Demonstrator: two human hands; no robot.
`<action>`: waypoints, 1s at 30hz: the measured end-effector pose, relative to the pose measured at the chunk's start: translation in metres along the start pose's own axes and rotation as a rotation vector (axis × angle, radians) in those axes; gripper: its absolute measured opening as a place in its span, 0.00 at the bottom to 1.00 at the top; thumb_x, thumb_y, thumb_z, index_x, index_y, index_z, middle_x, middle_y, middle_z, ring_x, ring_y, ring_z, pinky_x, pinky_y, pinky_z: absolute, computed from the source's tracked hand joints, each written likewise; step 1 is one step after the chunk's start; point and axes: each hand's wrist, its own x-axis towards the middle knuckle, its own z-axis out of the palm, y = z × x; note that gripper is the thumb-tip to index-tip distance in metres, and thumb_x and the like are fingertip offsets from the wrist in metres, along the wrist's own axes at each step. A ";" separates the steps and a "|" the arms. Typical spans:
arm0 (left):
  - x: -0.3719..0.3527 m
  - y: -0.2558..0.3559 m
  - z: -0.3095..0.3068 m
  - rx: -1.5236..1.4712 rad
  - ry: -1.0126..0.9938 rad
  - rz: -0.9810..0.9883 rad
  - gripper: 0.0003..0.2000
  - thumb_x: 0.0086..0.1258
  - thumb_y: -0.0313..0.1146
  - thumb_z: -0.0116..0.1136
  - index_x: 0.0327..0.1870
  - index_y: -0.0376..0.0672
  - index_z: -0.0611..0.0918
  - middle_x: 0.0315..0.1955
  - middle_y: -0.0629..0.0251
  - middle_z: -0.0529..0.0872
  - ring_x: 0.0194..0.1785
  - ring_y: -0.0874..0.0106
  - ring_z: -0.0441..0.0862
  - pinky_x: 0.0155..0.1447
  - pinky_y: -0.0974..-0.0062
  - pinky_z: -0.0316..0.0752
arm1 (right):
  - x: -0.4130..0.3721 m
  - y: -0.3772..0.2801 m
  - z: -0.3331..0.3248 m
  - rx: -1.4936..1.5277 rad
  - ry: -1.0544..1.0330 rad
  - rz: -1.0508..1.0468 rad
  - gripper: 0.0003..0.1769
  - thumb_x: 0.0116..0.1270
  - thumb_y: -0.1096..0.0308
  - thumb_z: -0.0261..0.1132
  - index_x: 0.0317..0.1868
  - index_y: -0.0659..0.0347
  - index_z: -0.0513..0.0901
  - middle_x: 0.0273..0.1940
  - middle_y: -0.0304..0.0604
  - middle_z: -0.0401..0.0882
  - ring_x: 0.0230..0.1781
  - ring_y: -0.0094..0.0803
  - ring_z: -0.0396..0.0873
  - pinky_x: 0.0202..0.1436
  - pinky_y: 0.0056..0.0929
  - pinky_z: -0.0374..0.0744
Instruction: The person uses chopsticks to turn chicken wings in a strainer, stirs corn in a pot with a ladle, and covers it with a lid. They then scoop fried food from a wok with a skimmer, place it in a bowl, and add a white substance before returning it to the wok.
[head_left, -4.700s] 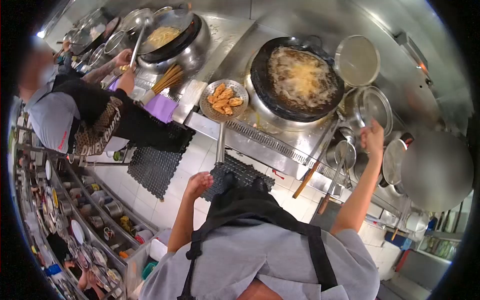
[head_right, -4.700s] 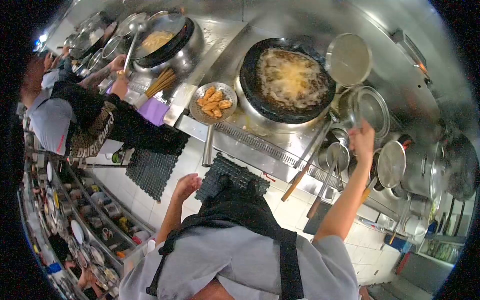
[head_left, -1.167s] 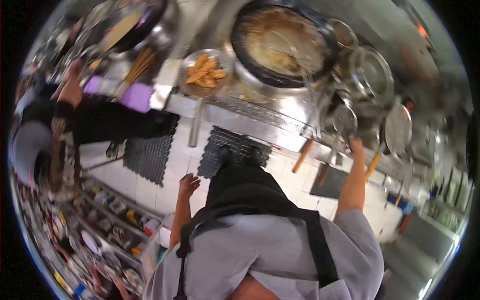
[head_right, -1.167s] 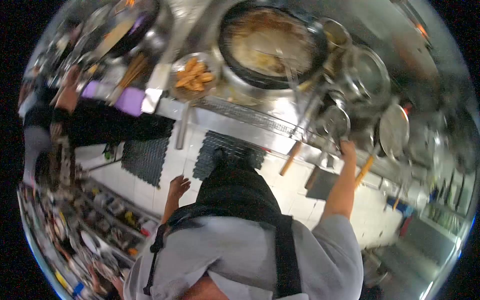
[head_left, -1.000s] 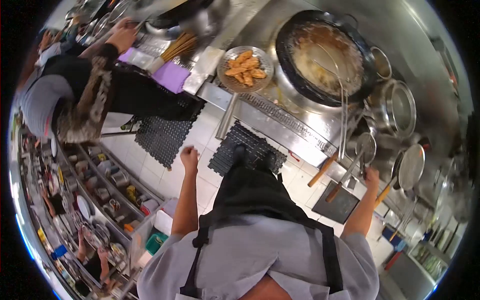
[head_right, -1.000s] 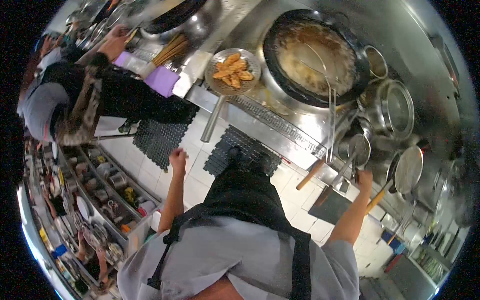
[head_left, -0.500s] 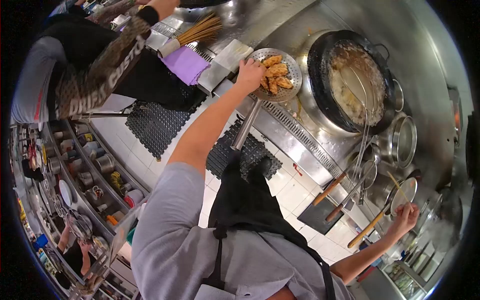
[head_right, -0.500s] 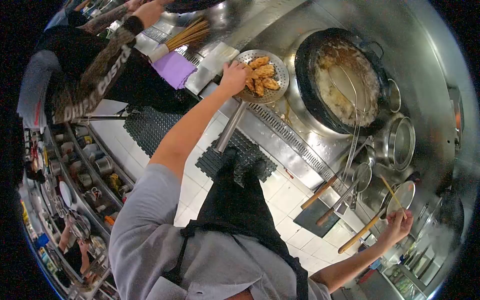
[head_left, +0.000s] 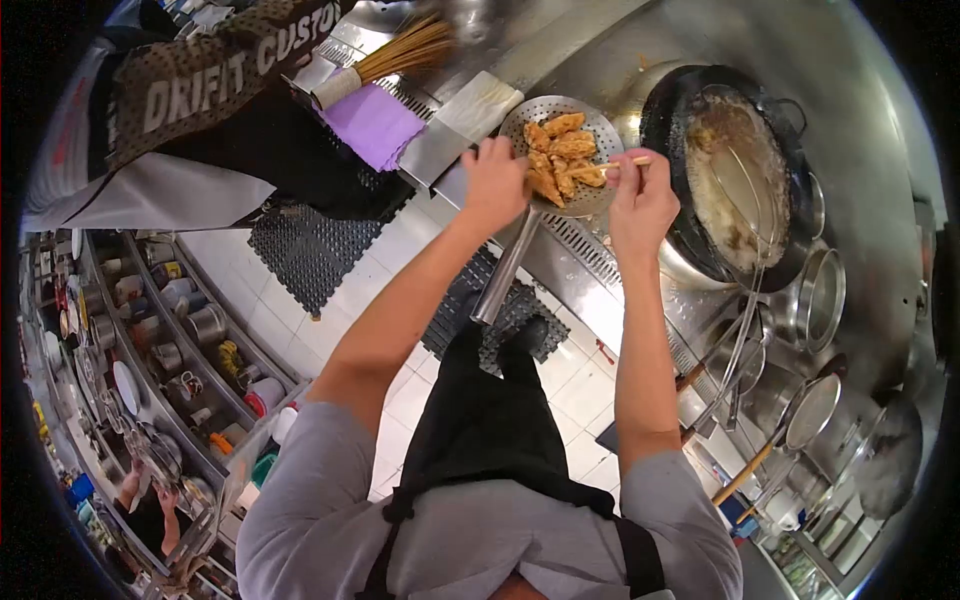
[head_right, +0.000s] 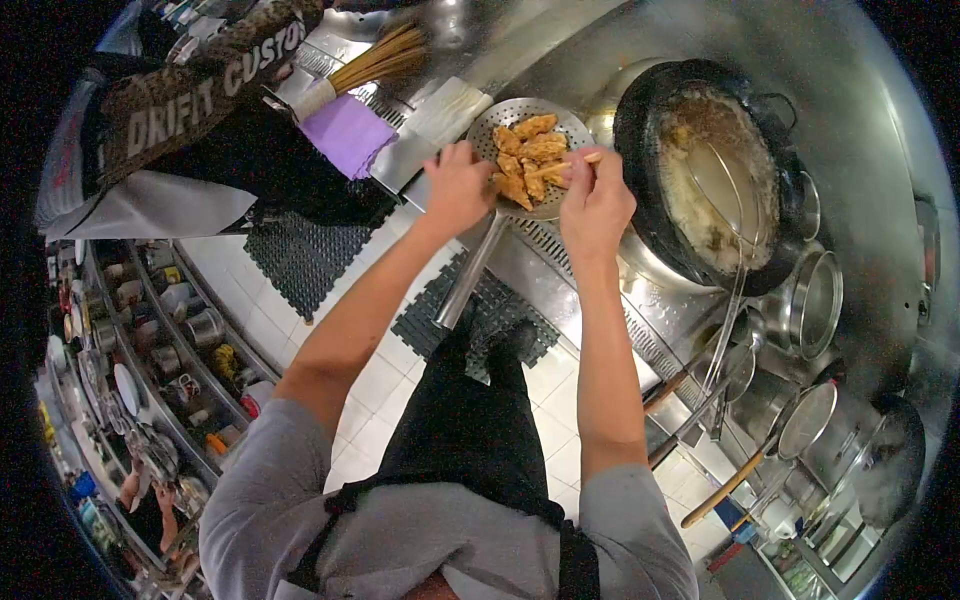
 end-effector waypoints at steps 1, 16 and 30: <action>0.000 0.002 0.010 0.000 0.004 0.033 0.06 0.54 0.34 0.66 0.32 0.45 0.87 0.44 0.59 0.75 0.55 0.59 0.69 0.56 0.52 0.61 | 0.000 0.010 0.012 -0.062 -0.022 -0.020 0.04 0.73 0.73 0.60 0.43 0.65 0.77 0.35 0.45 0.87 0.31 0.28 0.86 0.36 0.26 0.82; 0.001 0.003 0.032 0.019 -0.033 -0.129 0.16 0.48 0.38 0.74 0.38 0.45 0.87 0.51 0.56 0.71 0.58 0.56 0.66 0.57 0.52 0.59 | -0.004 0.010 0.021 -0.030 0.020 0.016 0.06 0.74 0.73 0.59 0.42 0.67 0.80 0.32 0.45 0.85 0.31 0.28 0.86 0.36 0.27 0.83; 0.002 -0.004 0.022 0.022 0.048 -0.084 0.13 0.48 0.35 0.73 0.34 0.42 0.88 0.50 0.56 0.72 0.58 0.57 0.66 0.58 0.51 0.59 | -0.014 0.067 0.077 -0.089 -0.095 -0.007 0.05 0.71 0.73 0.60 0.37 0.66 0.79 0.29 0.49 0.82 0.28 0.44 0.83 0.34 0.41 0.79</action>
